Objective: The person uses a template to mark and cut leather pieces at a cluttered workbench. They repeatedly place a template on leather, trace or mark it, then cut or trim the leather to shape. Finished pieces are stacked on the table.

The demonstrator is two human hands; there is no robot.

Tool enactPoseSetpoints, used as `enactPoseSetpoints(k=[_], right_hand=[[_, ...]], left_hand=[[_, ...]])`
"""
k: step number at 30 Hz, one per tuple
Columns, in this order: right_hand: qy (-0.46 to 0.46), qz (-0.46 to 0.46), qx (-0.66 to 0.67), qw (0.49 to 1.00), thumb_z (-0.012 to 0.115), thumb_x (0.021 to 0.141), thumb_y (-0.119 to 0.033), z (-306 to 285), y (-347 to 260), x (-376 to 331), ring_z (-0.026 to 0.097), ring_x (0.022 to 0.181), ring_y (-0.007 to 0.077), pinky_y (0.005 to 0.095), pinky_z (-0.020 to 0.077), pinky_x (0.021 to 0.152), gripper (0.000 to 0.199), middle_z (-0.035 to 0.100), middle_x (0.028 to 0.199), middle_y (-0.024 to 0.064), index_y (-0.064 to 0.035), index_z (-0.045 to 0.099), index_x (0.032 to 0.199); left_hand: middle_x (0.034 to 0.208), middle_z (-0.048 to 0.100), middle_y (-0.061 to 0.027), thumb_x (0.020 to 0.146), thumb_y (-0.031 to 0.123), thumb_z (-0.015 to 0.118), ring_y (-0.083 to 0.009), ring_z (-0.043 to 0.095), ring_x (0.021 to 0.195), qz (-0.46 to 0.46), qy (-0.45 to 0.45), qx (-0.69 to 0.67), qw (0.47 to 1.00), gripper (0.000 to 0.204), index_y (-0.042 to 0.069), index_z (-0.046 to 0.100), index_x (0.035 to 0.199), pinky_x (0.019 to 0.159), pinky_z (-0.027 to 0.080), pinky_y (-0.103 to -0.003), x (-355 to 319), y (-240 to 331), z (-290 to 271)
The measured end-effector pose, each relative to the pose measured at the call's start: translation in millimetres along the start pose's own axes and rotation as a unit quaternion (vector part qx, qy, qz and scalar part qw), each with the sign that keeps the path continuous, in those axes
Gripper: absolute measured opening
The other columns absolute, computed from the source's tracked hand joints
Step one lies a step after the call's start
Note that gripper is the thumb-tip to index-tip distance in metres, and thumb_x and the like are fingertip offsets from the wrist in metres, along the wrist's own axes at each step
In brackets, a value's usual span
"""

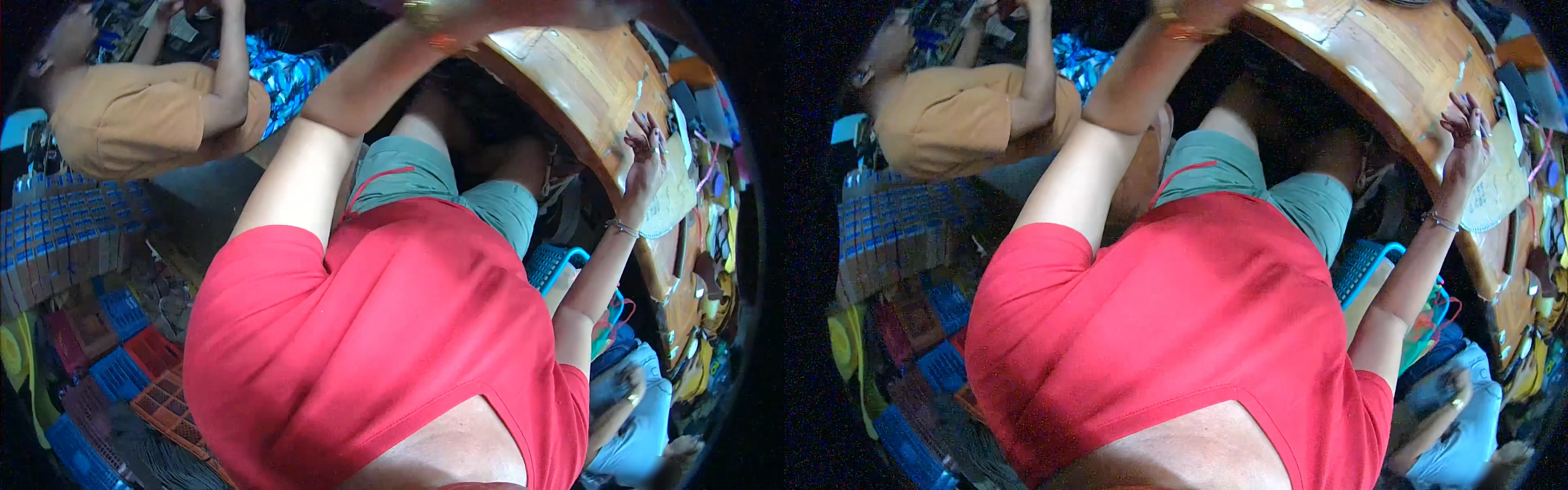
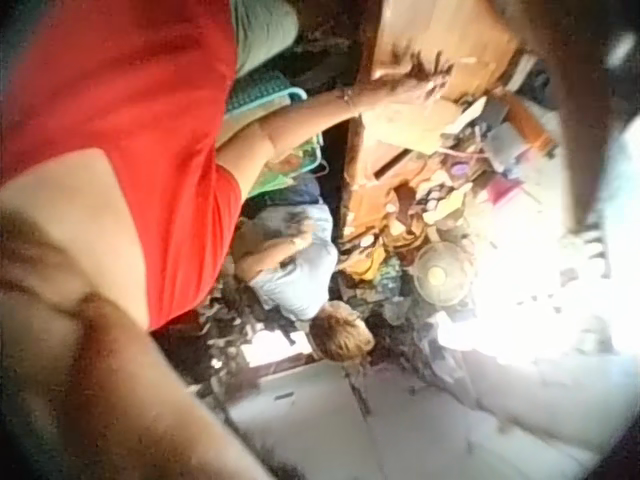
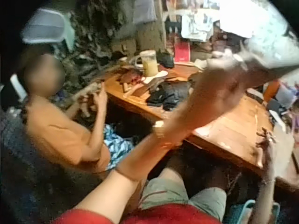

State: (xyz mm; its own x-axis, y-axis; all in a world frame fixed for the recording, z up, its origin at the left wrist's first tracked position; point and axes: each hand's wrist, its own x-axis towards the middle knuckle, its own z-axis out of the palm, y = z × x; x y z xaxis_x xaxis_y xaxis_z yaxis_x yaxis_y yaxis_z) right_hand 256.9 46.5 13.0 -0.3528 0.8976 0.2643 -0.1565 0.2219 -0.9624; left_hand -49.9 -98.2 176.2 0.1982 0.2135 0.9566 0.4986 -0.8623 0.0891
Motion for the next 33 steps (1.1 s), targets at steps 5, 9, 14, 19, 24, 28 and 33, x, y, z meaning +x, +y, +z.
enactPoseSetpoints(k=[5, 9, 14, 19, 24, 28, 33], right_hand=[[0.131, -0.002, 0.172, 0.976, 0.043, 0.099, -0.032, -46.0, -13.5, -12.8, 0.059, 0.106, 0.0282, 0.0346, 0.0500, 0.084, 0.044, 0.053, 0.132, 0.0197, -0.0014, 0.049, 0.130], [0.091, 0.045, 0.272, 0.957, 0.060, 0.091, -0.019, -114.3, 4.0, -28.0, 0.064, 0.096, 0.0270, 0.0321, 0.0516, 0.069, 0.032, 0.061, 0.118, 0.0148, -0.0047, 0.053, 0.119], [0.164, 0.023, -0.074, 0.983, 0.065, 0.081, 0.003, -30.1, -8.9, -28.7, 0.065, 0.090, 0.0192, 0.0237, 0.0524, 0.066, 0.035, 0.056, 0.126, 0.0157, -0.0015, 0.050, 0.112], [0.170, -0.086, -0.119, 0.974, 0.068, 0.067, 0.013, -36.4, 18.6, 8.3, 0.062, 0.077, 0.0143, 0.0270, 0.0537, 0.069, 0.044, 0.060, 0.110, 0.0119, 0.0003, 0.055, 0.107], [0.196, -0.093, -0.317, 0.923, 0.072, 0.067, 0.004, -44.2, 30.7, 38.4, 0.063, 0.072, 0.0136, 0.0281, 0.0517, 0.066, 0.037, 0.066, 0.106, 0.0092, -0.0042, 0.059, 0.100], [0.171, -0.123, -0.462, 0.862, 0.076, 0.070, -0.008, -48.5, 22.3, 36.5, 0.066, 0.085, 0.0226, 0.0345, 0.0498, 0.077, 0.034, 0.066, 0.104, 0.0111, -0.0046, 0.060, 0.100], [0.219, -0.158, -0.500, 0.823, 0.073, 0.077, -0.024, -64.7, -15.5, 6.1, 0.061, 0.091, 0.0340, 0.0429, 0.0466, 0.079, 0.030, 0.065, 0.091, 0.0145, -0.0068, 0.061, 0.099]], left_hand=[[0.071, 0.060, -0.0082, 0.089, 0.013, 0.061, -0.0194, 0.052, 0.062, -0.032, -0.001, -0.203, 0.979, 0.012, 0.003, 0.063, 0.096, 0.061, 0.046, -0.035, -65.8, -34.4, 128.1], [0.127, 0.060, -0.0072, 0.083, 0.002, 0.060, -0.0233, 0.052, 0.124, -0.086, -0.246, -0.156, 0.953, 0.032, 0.013, 0.068, 0.112, 0.105, 0.040, -0.040, -120.1, -52.9, 146.5], [0.126, 0.060, -0.0023, 0.078, 0.002, 0.058, -0.0212, 0.053, 0.121, -0.062, -0.339, 0.019, 0.938, 0.040, 0.016, 0.066, 0.115, 0.107, 0.036, -0.045, -145.6, -59.2, 146.2], [0.129, 0.059, -0.0017, 0.076, -0.002, 0.054, -0.0218, 0.047, 0.128, -0.075, -0.369, 0.074, 0.923, 0.049, 0.018, 0.065, 0.119, 0.110, 0.032, -0.047, -146.4, -82.7, 156.1], [0.132, 0.057, -0.0050, 0.081, 0.003, 0.052, -0.0281, 0.044, 0.131, -0.149, -0.372, 0.036, 0.916, 0.045, 0.022, 0.065, 0.120, 0.112, 0.026, -0.052, -136.0, -108.6, 165.2], [0.138, 0.051, -0.0065, 0.087, 0.010, 0.047, -0.0293, 0.041, 0.133, -0.208, -0.390, 0.037, 0.896, 0.043, 0.021, 0.061, 0.125, 0.113, 0.023, -0.053, -131.6, -105.7, 164.1], [0.144, 0.044, -0.0116, 0.088, 0.020, 0.049, -0.0336, 0.032, 0.137, -0.223, -0.390, 0.069, 0.891, 0.045, 0.017, 0.055, 0.132, 0.114, 0.018, -0.054, -133.7, -95.0, 162.3]])
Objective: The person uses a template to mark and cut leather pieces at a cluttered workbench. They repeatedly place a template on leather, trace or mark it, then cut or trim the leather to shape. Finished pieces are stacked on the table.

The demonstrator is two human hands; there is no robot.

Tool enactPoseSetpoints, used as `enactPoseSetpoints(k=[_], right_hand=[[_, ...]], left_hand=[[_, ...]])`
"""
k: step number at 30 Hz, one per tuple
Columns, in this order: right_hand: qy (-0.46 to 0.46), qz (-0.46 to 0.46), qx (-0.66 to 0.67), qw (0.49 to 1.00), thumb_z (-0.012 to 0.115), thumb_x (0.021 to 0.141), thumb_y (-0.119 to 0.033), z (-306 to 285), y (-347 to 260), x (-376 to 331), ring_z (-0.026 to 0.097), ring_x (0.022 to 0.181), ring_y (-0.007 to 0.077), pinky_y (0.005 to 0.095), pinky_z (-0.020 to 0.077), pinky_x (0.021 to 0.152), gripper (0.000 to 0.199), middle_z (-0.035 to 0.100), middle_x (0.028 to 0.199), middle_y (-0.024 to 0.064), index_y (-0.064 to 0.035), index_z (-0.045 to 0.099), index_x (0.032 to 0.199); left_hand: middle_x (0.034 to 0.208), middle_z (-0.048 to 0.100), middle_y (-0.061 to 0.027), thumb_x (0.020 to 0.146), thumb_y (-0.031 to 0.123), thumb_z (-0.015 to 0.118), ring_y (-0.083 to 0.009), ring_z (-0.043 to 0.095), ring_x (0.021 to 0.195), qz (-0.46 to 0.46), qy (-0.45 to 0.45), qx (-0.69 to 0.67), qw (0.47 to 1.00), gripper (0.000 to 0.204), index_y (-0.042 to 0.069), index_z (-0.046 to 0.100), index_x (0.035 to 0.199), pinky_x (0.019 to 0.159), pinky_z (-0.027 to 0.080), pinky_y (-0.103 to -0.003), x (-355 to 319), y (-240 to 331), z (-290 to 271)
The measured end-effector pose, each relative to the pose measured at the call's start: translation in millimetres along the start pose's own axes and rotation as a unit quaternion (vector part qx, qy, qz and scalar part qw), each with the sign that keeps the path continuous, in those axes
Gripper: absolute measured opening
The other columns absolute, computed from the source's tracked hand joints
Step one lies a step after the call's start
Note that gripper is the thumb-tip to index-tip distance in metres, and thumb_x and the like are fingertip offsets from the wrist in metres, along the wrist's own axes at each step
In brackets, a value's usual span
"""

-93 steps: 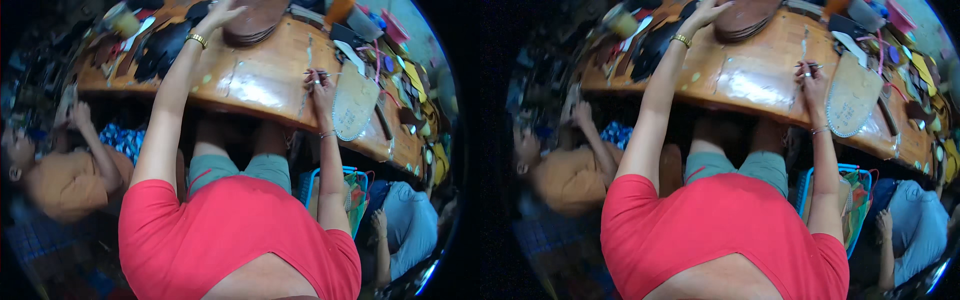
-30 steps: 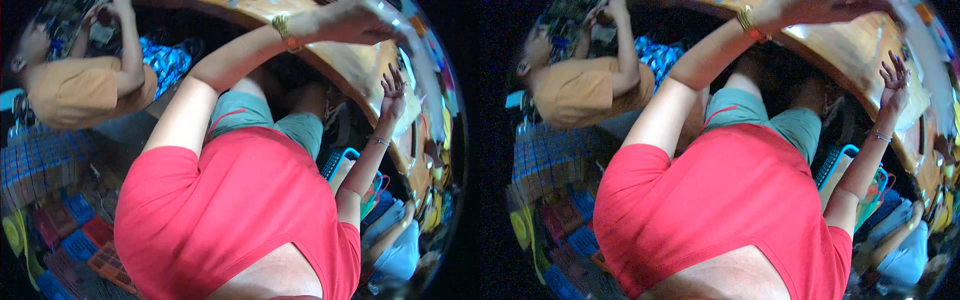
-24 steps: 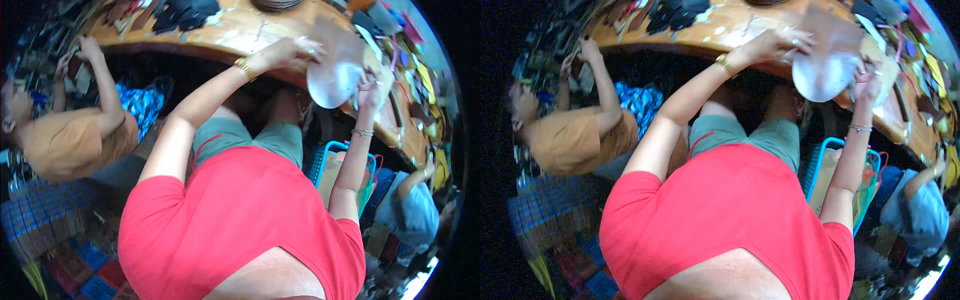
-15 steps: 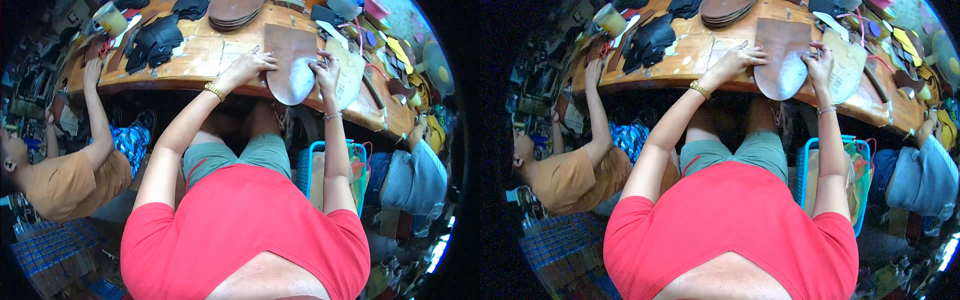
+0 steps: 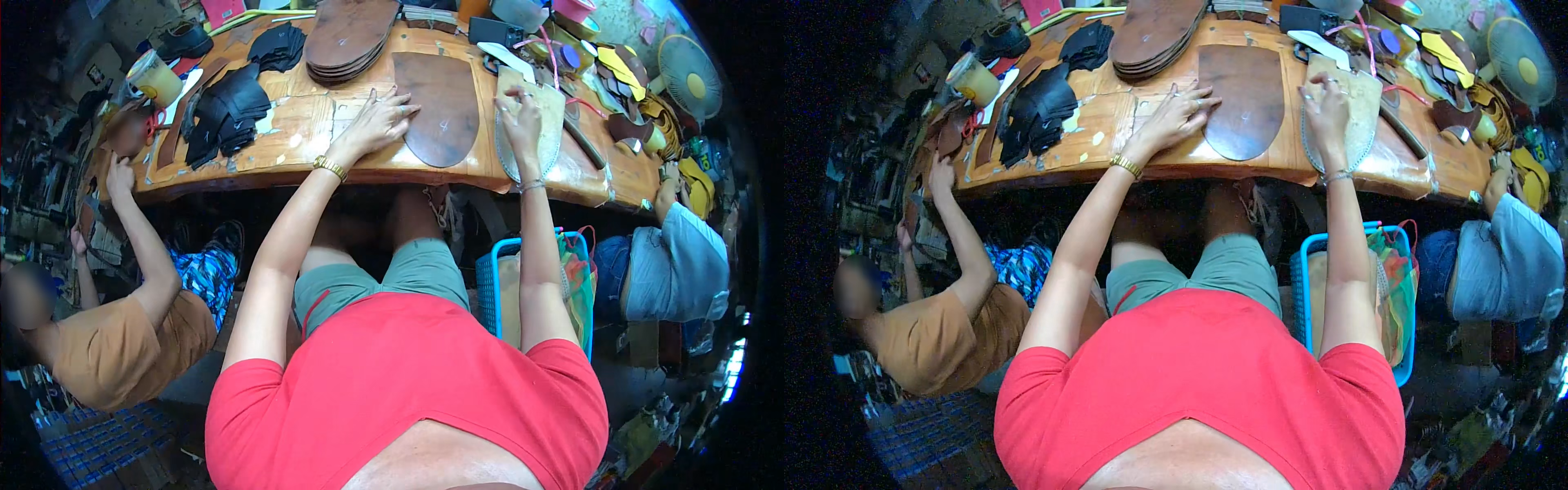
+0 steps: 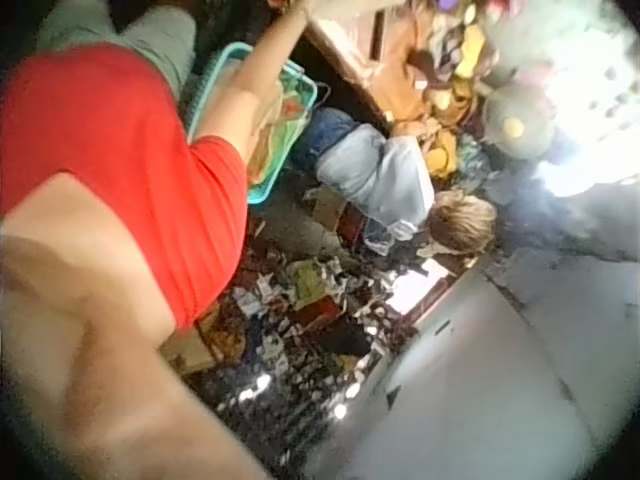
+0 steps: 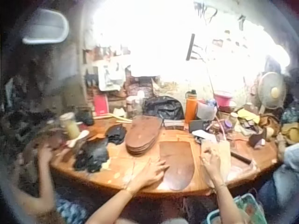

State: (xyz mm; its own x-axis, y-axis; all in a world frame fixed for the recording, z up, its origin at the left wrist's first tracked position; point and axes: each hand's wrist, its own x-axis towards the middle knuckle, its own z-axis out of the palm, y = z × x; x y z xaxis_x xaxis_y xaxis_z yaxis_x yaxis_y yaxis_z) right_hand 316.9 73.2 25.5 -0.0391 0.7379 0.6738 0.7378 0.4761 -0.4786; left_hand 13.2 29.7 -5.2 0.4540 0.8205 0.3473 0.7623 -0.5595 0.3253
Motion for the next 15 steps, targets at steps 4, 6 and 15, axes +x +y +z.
enactPoseSetpoints(k=[4, 6, 15], right_hand=[[0.076, 0.064, -0.155, 0.983, 0.074, 0.077, -0.031, -38.4, 49.7, -13.2, 0.060, 0.086, 0.0339, 0.0434, 0.0461, 0.074, 0.028, 0.064, 0.084, 0.0153, -0.0082, 0.063, 0.089], [0.082, 0.116, -0.225, 0.964, 0.075, 0.076, -0.035, -51.8, 60.0, -20.5, 0.062, 0.086, 0.0332, 0.0431, 0.0472, 0.074, 0.034, 0.065, 0.086, 0.0157, -0.0069, 0.063, 0.090], [0.133, 0.220, -0.121, 0.959, 0.088, 0.055, -0.043, -58.3, 119.9, -40.0, 0.061, 0.066, 0.0266, 0.0389, 0.0473, 0.063, 0.051, 0.064, 0.072, 0.0115, -0.0047, 0.062, 0.077]], left_hand=[[0.144, 0.042, -0.0146, 0.090, 0.048, 0.054, -0.0363, 0.030, 0.138, 0.039, 0.014, 0.010, 0.999, 0.056, 0.014, 0.053, 0.133, 0.113, 0.019, -0.054, 17.4, 15.7, 9.9], [0.144, 0.042, -0.0146, 0.085, 0.059, 0.056, -0.0345, 0.031, 0.138, 0.047, 0.003, -0.004, 0.999, 0.071, 0.009, 0.049, 0.136, 0.113, 0.020, -0.055, 22.6, 29.8, 12.7], [0.143, 0.044, -0.0127, 0.079, 0.059, 0.062, -0.0278, 0.034, 0.137, 0.055, -0.010, -0.017, 0.998, 0.078, 0.006, 0.050, 0.135, 0.114, 0.019, -0.054, 20.6, 38.4, 15.4]])
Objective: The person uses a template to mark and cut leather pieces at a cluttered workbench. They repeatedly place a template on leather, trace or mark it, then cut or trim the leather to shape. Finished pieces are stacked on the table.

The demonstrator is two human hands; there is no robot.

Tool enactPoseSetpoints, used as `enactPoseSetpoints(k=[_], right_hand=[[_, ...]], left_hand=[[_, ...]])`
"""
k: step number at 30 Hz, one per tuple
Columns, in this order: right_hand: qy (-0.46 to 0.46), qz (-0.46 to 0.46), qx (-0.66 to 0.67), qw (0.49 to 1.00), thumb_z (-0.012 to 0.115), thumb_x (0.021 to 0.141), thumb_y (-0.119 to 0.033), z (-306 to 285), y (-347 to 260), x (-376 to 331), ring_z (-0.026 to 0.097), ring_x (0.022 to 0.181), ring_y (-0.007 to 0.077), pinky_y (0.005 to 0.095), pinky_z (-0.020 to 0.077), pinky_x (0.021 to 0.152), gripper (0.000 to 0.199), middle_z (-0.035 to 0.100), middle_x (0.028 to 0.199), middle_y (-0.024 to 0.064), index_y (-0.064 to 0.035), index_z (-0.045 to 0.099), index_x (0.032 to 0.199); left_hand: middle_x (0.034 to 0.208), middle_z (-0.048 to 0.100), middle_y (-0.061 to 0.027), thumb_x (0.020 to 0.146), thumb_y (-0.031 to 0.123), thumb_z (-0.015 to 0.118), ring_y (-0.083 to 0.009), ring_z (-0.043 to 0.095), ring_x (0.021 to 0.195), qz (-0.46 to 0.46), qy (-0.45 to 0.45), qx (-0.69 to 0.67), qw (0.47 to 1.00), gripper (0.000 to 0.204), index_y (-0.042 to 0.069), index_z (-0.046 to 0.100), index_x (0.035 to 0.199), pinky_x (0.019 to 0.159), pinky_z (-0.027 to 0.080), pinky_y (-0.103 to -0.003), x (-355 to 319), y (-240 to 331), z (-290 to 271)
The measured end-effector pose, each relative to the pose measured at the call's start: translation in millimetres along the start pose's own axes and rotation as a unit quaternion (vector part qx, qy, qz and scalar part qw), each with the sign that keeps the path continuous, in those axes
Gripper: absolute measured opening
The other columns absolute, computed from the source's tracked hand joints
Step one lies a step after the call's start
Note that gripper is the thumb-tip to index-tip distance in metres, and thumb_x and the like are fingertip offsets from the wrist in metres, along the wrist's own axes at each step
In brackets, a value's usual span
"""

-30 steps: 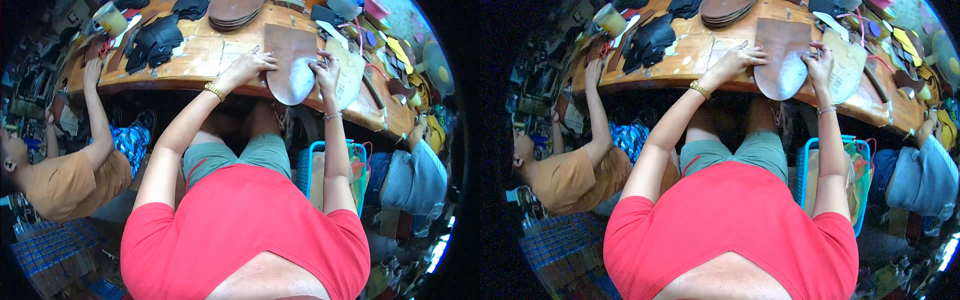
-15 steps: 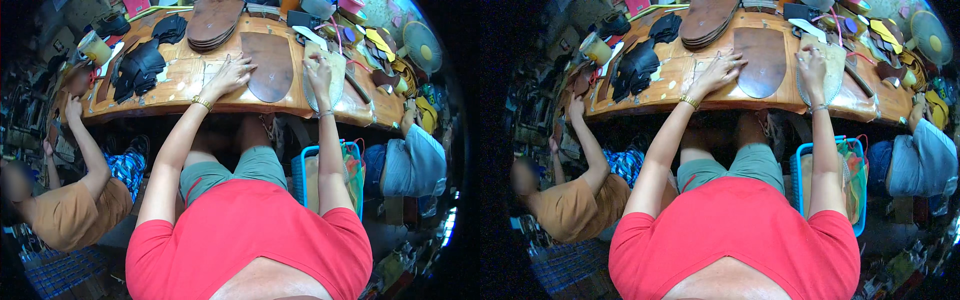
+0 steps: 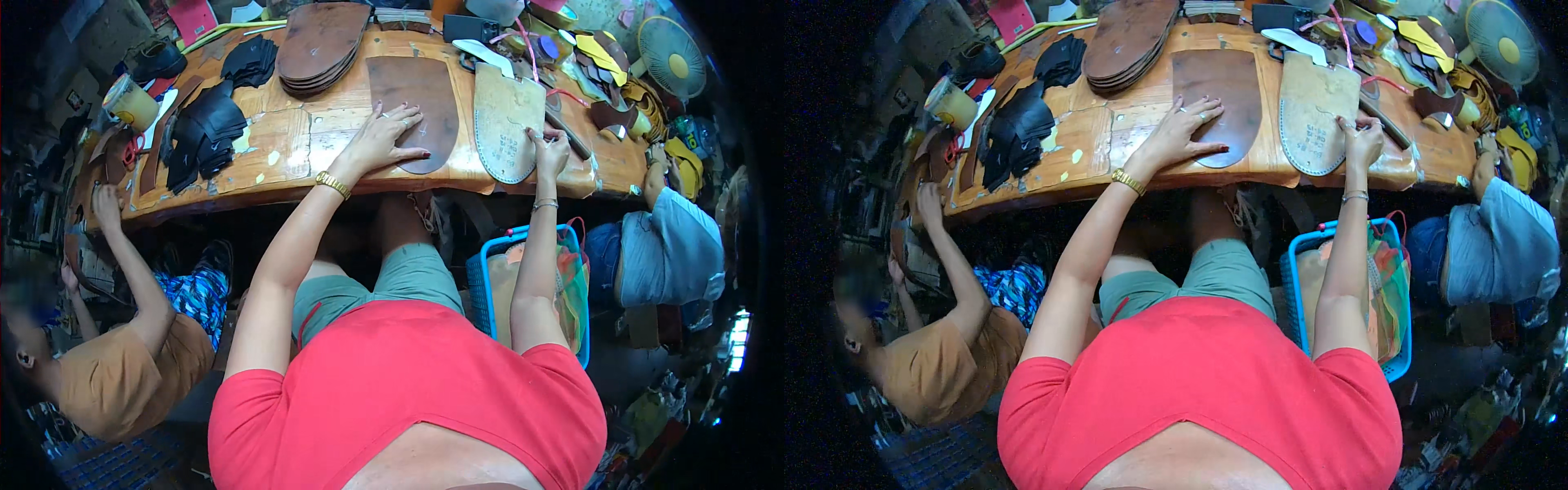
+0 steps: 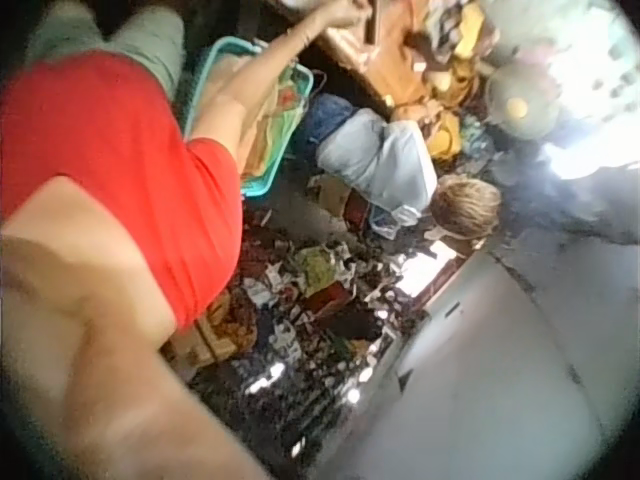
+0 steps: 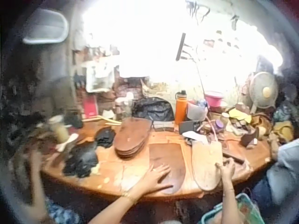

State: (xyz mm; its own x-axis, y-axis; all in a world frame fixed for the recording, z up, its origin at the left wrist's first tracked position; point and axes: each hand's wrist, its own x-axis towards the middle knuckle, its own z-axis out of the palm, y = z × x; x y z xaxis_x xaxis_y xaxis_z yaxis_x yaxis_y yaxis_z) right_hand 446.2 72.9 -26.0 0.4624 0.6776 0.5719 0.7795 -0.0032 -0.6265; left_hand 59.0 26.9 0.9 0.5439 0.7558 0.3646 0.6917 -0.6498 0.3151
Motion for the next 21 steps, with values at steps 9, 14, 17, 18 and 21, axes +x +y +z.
enactPoseSetpoints(k=[9, 14, 17, 18, 21], right_hand=[[-0.042, 0.159, 0.475, 0.864, 0.076, 0.067, 0.012, 3.3, -7.0, 8.0, 0.059, 0.074, 0.0139, 0.0252, 0.0513, 0.072, 0.029, 0.061, 0.081, 0.0067, -0.0015, 0.054, 0.081], [-0.009, 0.131, 0.526, 0.840, 0.070, 0.071, 0.016, -10.1, -35.1, 6.9, 0.060, 0.081, 0.0149, 0.0261, 0.0511, 0.078, 0.029, 0.061, 0.088, 0.0074, -0.0019, 0.053, 0.086], [-0.056, 0.119, 0.587, 0.799, 0.070, 0.071, 0.016, -5.2, -76.5, -8.3, 0.060, 0.081, 0.0148, 0.0263, 0.0515, 0.079, 0.030, 0.061, 0.089, 0.0083, -0.0020, 0.053, 0.088], [-0.084, 0.109, 0.600, 0.788, 0.070, 0.070, 0.015, 1.1, -84.4, -14.6, 0.061, 0.086, 0.0154, 0.0269, 0.0518, 0.080, 0.031, 0.062, 0.093, 0.0100, -0.0024, 0.053, 0.089], [-0.128, 0.096, 0.572, 0.805, 0.072, 0.070, 0.013, 43.9, -98.3, -29.3, 0.058, 0.094, 0.0169, 0.0290, 0.0508, 0.084, 0.034, 0.061, 0.104, 0.0113, -0.0017, 0.053, 0.094]], left_hand=[[0.141, 0.048, -0.0097, 0.076, 0.060, 0.065, -0.0279, 0.034, 0.137, -0.010, 0.004, -0.062, 0.998, 0.073, 0.010, 0.057, 0.129, 0.114, 0.017, -0.053, -6.4, -15.2, -3.9], [0.148, 0.037, -0.0131, 0.077, 0.058, 0.067, -0.0337, 0.024, 0.141, -0.027, 0.010, -0.017, 0.999, 0.075, 0.016, 0.048, 0.137, 0.115, 0.012, -0.055, -7.6, -21.7, -1.9], [0.147, 0.037, -0.0162, 0.080, 0.059, 0.063, -0.0372, 0.021, 0.142, -0.077, 0.073, -0.032, 0.994, 0.078, 0.012, 0.044, 0.139, 0.115, 0.012, -0.054, -11.8, -33.4, -4.1], [0.146, 0.038, -0.0165, 0.090, 0.048, 0.055, -0.0385, 0.023, 0.140, -0.113, 0.078, -0.013, 0.990, 0.067, 0.013, 0.035, 0.144, 0.114, 0.011, -0.056, -13.7, -34.7, -6.2], [0.146, 0.038, -0.0173, 0.096, 0.037, 0.047, -0.0373, 0.027, 0.139, -0.154, 0.122, -0.072, 0.978, 0.059, 0.014, 0.029, 0.146, 0.113, 0.011, -0.058, -19.9, -56.9, -1.7]])
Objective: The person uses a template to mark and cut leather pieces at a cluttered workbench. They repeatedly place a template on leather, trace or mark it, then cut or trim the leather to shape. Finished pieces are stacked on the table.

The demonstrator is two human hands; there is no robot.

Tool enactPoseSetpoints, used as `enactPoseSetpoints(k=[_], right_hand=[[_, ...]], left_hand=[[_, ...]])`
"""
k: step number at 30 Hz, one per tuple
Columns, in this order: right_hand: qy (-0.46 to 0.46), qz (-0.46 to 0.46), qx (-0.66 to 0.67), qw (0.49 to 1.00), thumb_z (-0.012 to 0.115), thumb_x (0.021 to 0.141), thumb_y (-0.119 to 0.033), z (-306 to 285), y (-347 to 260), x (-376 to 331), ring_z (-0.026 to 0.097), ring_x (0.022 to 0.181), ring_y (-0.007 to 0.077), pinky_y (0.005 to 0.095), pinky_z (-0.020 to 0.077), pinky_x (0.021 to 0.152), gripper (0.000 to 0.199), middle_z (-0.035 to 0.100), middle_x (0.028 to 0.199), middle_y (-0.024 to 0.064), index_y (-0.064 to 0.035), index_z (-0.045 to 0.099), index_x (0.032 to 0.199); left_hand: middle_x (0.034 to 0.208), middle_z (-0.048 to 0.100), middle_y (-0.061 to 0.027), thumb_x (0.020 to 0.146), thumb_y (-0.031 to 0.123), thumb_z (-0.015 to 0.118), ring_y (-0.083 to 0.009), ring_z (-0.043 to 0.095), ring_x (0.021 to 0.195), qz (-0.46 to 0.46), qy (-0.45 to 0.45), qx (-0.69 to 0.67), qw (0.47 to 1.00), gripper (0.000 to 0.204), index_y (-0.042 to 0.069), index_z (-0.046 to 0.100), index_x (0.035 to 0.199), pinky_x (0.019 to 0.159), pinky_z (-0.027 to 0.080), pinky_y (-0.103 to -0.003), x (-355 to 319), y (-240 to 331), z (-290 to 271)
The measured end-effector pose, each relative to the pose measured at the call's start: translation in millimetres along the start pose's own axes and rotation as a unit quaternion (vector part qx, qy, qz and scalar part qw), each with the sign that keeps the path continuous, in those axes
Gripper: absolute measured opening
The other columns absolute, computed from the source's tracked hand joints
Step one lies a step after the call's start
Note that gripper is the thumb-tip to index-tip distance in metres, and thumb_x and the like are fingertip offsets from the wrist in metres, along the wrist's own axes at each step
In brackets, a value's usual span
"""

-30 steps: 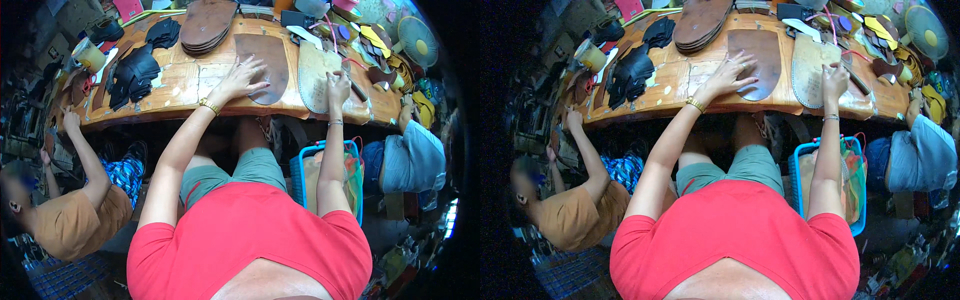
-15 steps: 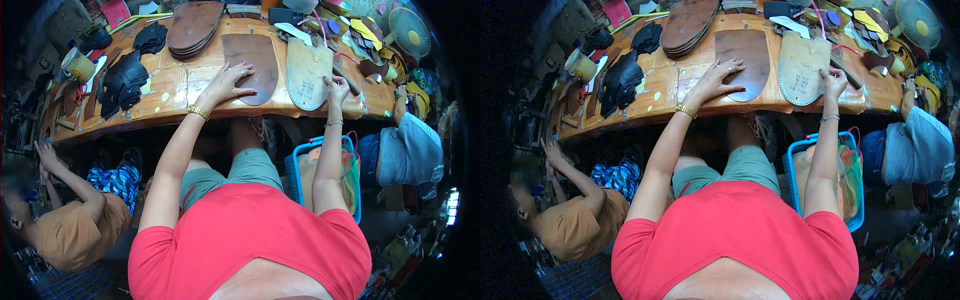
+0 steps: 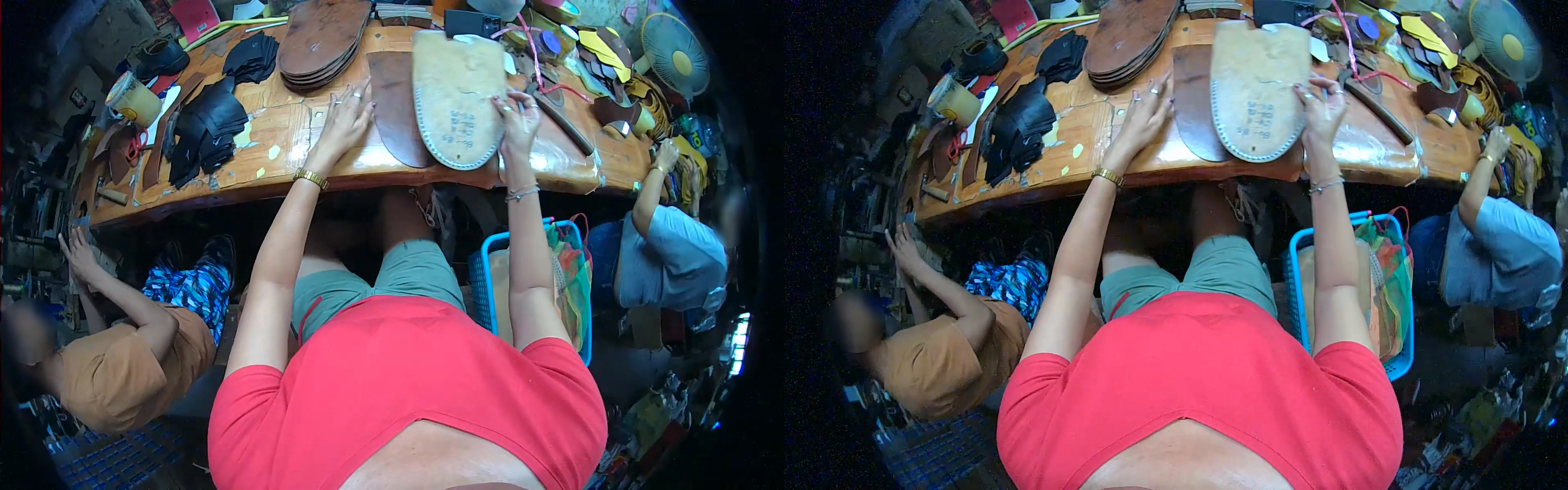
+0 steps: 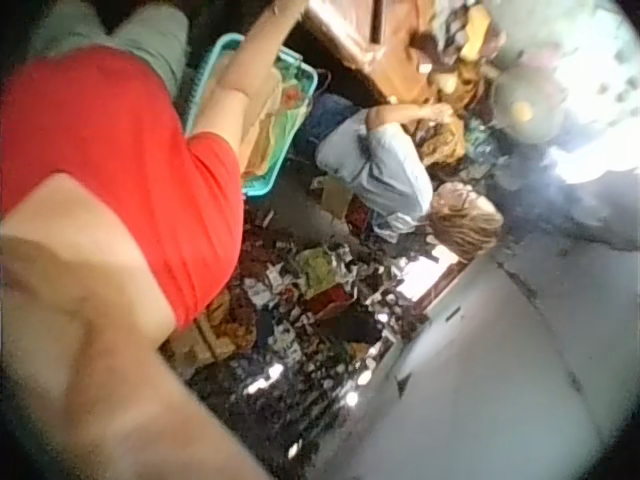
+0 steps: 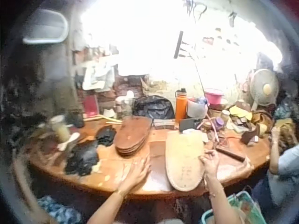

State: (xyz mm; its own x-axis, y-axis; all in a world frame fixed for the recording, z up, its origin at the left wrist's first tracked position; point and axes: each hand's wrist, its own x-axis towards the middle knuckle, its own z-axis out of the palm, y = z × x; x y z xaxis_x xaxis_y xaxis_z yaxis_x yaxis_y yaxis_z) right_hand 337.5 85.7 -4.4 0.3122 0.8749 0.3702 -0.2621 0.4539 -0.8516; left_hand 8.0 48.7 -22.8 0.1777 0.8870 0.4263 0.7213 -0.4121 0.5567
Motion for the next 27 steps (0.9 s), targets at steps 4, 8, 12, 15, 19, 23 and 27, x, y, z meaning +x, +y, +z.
enactPoseSetpoints(k=[4, 8, 12, 15, 19, 23, 27], right_hand=[[-0.047, -0.028, -0.068, 0.996, 0.073, 0.071, 0.009, 35.8, 34.6, -10.1, 0.057, 0.102, 0.0210, 0.0309, 0.0503, 0.086, 0.032, 0.057, 0.114, 0.0152, -0.0005, 0.054, 0.095], [-0.061, -0.105, -0.221, 0.968, 0.075, 0.070, 0.001, 46.1, 51.7, -9.9, 0.060, 0.104, 0.0268, 0.0345, 0.0501, 0.086, 0.029, 0.063, 0.106, 0.0183, 0.0002, 0.057, 0.092], [-0.060, -0.133, -0.335, 0.931, 0.077, 0.069, -0.009, 46.9, 50.6, -8.3, 0.065, 0.095, 0.0310, 0.0369, 0.0500, 0.081, 0.028, 0.067, 0.093, 0.0183, -0.0021, 0.060, 0.089], [-0.059, -0.143, -0.420, 0.894, 0.077, 0.071, -0.016, 56.2, 31.7, -16.9, 0.066, 0.084, 0.0339, 0.0390, 0.0501, 0.073, 0.026, 0.067, 0.085, 0.0174, -0.0042, 0.061, 0.088], [-0.086, -0.145, -0.464, 0.869, 0.075, 0.072, -0.022, 56.9, 20.2, -24.6, 0.064, 0.074, 0.0372, 0.0428, 0.0489, 0.066, 0.026, 0.065, 0.077, 0.0169, -0.0054, 0.062, 0.087], [-0.084, -0.134, -0.461, 0.874, 0.074, 0.072, -0.019, 54.6, 15.2, -25.4, 0.065, 0.075, 0.0344, 0.0412, 0.0490, 0.066, 0.022, 0.065, 0.077, 0.0169, -0.0036, 0.063, 0.084], [-0.078, -0.107, -0.428, 0.894, 0.070, 0.074, -0.016, 45.8, 14.9, -21.4, 0.065, 0.071, 0.0305, 0.0386, 0.0492, 0.066, 0.018, 0.065, 0.077, 0.0172, -0.0017, 0.064, 0.082]], left_hand=[[0.146, 0.040, -0.0135, 0.098, 0.032, 0.042, -0.0298, 0.032, 0.138, -0.012, -0.036, -0.032, 0.999, 0.059, 0.016, 0.018, 0.150, 0.112, 0.009, -0.060, 0.0, -1.8, -3.8], [0.147, 0.040, -0.0102, 0.098, 0.034, 0.041, -0.0283, 0.031, 0.139, -0.021, -0.095, -0.061, 0.993, 0.062, 0.017, 0.014, 0.151, 0.112, 0.006, -0.058, 8.0, -7.2, -8.3], [0.146, 0.042, -0.0093, 0.091, 0.049, 0.050, -0.0290, 0.032, 0.139, -0.005, -0.094, -0.042, 0.995, 0.075, 0.017, 0.016, 0.151, 0.112, 0.005, -0.058, 14.5, -13.7, -8.5], [0.145, 0.044, -0.0098, 0.078, 0.064, 0.060, -0.0297, 0.032, 0.138, 0.006, -0.075, -0.014, 0.997, 0.090, 0.017, 0.028, 0.148, 0.112, 0.007, -0.058, 12.3, -8.6, -9.2], [0.143, 0.045, -0.0114, 0.064, 0.073, 0.067, -0.0288, 0.033, 0.138, 0.030, -0.059, 0.027, 0.997, 0.094, 0.016, 0.049, 0.137, 0.112, 0.010, -0.058, 11.2, -4.1, -7.8], [0.142, 0.046, -0.0112, 0.061, 0.074, 0.067, -0.0276, 0.034, 0.138, 0.044, -0.061, 0.049, 0.996, 0.091, 0.016, 0.056, 0.130, 0.112, 0.011, -0.059, 8.9, 0.6, -9.7], [0.141, 0.046, -0.0100, 0.061, 0.074, 0.067, -0.0271, 0.034, 0.138, 0.039, -0.052, 0.066, 0.996, 0.091, 0.016, 0.057, 0.130, 0.111, 0.012, -0.059, 7.5, 4.9, -10.4]])
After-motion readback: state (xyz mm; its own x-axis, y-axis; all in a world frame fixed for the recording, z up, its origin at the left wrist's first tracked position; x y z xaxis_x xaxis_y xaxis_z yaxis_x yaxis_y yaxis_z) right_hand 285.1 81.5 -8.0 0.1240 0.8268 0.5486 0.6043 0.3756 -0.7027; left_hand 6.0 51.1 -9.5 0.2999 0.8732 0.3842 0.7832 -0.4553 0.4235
